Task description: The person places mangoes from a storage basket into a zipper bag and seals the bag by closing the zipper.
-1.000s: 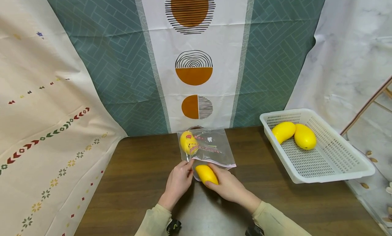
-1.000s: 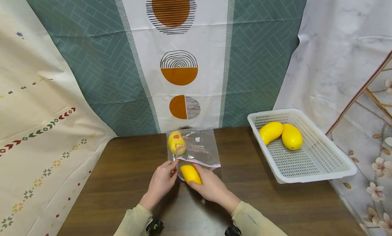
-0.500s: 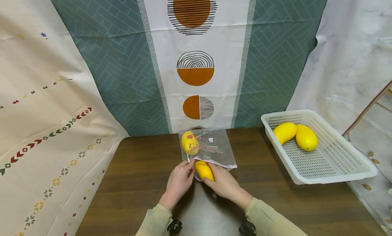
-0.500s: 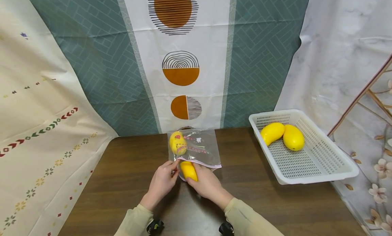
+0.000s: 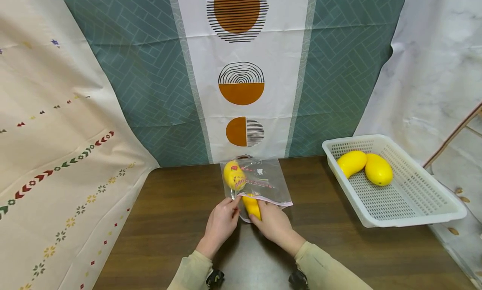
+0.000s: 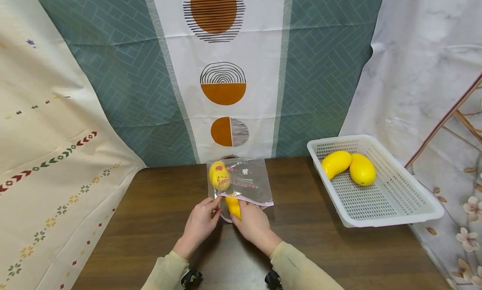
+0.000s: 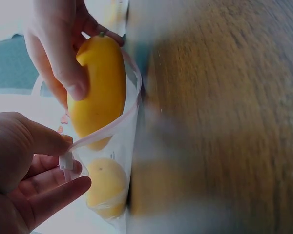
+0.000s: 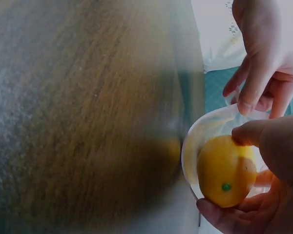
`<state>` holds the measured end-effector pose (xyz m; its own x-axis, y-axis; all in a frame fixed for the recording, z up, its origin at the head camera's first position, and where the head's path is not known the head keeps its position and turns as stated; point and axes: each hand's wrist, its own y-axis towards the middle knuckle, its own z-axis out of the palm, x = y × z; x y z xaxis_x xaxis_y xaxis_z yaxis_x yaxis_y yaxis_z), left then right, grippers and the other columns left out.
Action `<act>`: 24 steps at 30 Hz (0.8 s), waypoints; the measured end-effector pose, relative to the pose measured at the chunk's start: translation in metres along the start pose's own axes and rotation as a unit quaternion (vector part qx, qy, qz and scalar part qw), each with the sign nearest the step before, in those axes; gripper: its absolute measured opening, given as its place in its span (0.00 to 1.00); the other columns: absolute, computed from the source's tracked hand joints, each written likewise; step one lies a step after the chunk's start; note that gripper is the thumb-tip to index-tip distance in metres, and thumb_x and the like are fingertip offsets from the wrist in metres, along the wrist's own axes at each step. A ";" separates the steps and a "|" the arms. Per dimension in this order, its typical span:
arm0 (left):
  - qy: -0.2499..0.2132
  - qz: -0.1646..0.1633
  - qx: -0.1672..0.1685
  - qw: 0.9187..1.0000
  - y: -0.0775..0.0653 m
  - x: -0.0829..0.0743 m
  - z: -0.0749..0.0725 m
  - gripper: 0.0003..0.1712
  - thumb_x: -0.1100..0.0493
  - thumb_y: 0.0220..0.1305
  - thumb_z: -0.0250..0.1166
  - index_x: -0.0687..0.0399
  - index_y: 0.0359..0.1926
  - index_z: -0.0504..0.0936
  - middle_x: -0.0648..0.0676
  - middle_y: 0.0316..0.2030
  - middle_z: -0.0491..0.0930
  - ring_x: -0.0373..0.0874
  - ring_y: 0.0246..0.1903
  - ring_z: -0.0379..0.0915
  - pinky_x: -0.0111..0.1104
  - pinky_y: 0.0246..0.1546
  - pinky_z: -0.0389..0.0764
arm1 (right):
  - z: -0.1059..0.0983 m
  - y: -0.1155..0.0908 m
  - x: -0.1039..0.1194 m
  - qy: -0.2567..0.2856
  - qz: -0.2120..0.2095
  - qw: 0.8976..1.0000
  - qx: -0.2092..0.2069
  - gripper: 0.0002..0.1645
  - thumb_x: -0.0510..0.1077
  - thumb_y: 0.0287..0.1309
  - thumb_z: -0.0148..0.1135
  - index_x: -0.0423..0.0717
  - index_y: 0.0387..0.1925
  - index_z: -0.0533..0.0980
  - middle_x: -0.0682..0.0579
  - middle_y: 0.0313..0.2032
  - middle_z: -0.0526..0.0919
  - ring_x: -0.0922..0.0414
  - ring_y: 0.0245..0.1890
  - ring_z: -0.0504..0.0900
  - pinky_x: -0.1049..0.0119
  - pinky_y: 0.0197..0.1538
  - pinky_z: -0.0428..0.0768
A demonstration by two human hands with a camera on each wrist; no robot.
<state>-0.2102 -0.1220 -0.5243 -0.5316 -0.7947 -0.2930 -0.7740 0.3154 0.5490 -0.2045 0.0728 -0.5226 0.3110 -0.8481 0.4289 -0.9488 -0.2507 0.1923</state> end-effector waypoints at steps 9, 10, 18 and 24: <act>-0.005 -0.001 -0.004 1.000 0.000 -0.001 0.000 0.25 0.70 0.55 0.81 0.62 0.56 0.90 0.50 0.29 0.79 0.41 0.24 0.72 0.32 0.25 0.79 | 0.005 0.004 0.004 -0.035 0.021 0.999 -0.015 0.28 0.53 0.64 0.76 0.38 0.55 0.80 0.44 0.33 0.84 0.43 0.33 0.86 0.46 0.34 0.83; -0.004 -0.002 -0.003 1.000 0.000 -0.001 0.000 0.25 0.70 0.55 0.81 0.62 0.56 0.90 0.50 0.29 0.79 0.41 0.24 0.72 0.32 0.25 0.79 | 0.006 0.005 0.004 -0.037 0.021 0.999 -0.017 0.26 0.53 0.64 0.76 0.37 0.52 0.81 0.44 0.33 0.84 0.43 0.33 0.86 0.46 0.35 0.83; 0.000 0.000 -0.003 1.000 0.001 -0.001 -0.001 0.25 0.71 0.54 0.81 0.60 0.55 0.90 0.50 0.30 0.79 0.41 0.25 0.75 0.32 0.25 0.80 | 0.014 0.015 0.004 -0.034 0.017 0.998 -0.045 0.20 0.48 0.68 0.72 0.34 0.47 0.81 0.40 0.34 0.86 0.40 0.34 0.88 0.44 0.38 0.85; -0.003 0.007 -0.013 1.000 0.000 0.000 0.000 0.26 0.72 0.54 0.80 0.61 0.56 0.90 0.49 0.30 0.79 0.41 0.25 0.75 0.33 0.24 0.78 | 0.023 0.021 0.006 -0.044 0.009 0.994 -0.102 0.29 0.46 0.64 0.73 0.32 0.59 0.75 0.37 0.39 0.79 0.39 0.35 0.84 0.45 0.35 0.85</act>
<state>-0.2100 -0.1218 -0.5238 -0.5443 -0.7876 -0.2889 -0.7575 0.3134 0.5727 -0.2240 0.0515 -0.5364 0.2787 -0.8914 0.3575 -0.9205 -0.1418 0.3641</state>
